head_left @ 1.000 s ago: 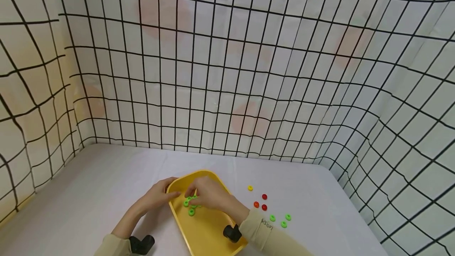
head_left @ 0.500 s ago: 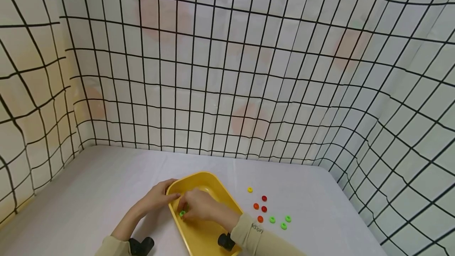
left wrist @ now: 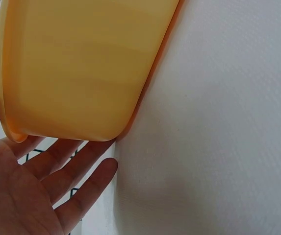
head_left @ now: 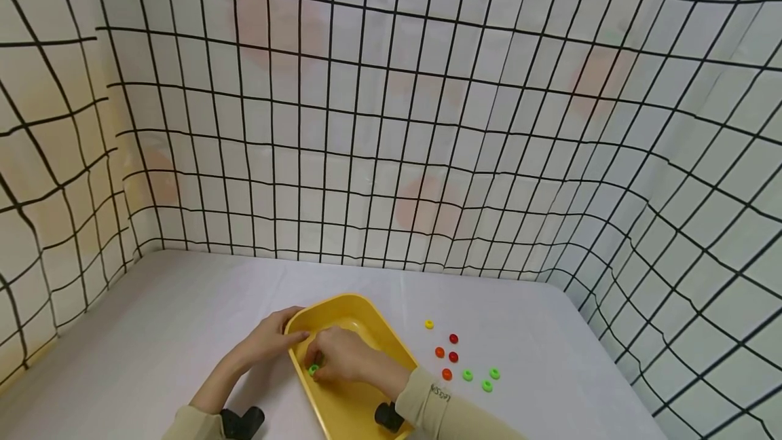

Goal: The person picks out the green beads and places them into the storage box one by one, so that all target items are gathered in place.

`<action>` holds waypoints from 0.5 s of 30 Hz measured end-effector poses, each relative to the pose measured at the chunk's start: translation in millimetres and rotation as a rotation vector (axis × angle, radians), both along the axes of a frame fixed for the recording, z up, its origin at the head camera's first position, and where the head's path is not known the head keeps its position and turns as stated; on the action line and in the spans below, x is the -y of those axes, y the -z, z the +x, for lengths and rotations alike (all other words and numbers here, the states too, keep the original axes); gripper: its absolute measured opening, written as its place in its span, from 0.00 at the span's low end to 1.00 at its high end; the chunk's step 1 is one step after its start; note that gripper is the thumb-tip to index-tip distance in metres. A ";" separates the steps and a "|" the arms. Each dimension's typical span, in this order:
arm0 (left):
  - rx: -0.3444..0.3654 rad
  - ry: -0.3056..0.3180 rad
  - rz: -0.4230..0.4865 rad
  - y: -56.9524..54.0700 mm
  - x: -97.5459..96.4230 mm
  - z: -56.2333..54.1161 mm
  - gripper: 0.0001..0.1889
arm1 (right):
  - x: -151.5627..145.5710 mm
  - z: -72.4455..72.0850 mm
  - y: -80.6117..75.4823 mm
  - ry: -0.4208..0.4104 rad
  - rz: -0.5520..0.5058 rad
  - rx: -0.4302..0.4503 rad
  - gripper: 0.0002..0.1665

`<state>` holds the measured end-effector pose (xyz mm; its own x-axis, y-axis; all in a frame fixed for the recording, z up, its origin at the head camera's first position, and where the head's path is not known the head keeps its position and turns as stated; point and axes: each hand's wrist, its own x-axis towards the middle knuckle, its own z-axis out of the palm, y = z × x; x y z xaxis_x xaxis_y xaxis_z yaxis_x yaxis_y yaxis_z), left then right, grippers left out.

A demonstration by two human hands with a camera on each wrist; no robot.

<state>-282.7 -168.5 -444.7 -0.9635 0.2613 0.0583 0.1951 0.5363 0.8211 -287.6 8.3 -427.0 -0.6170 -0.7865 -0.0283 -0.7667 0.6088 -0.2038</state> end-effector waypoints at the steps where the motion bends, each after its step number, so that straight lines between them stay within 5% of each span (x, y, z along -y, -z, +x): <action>1: 0.000 0.000 0.001 0.1 0.0 0.1 0.23 | -0.1 0.1 0.0 0.000 0.000 0.002 0.09; 15: -0.039 0.053 -0.011 -2.6 1.6 1.1 0.22 | -7.7 -0.5 -17.2 0.055 -0.030 0.002 0.09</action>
<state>-281.6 -170.2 -442.1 -0.9452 0.3130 0.0925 0.2555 0.5330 0.8066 -288.1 16.0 -409.8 -0.6590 -0.7521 -0.0067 -0.7320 0.6434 -0.2239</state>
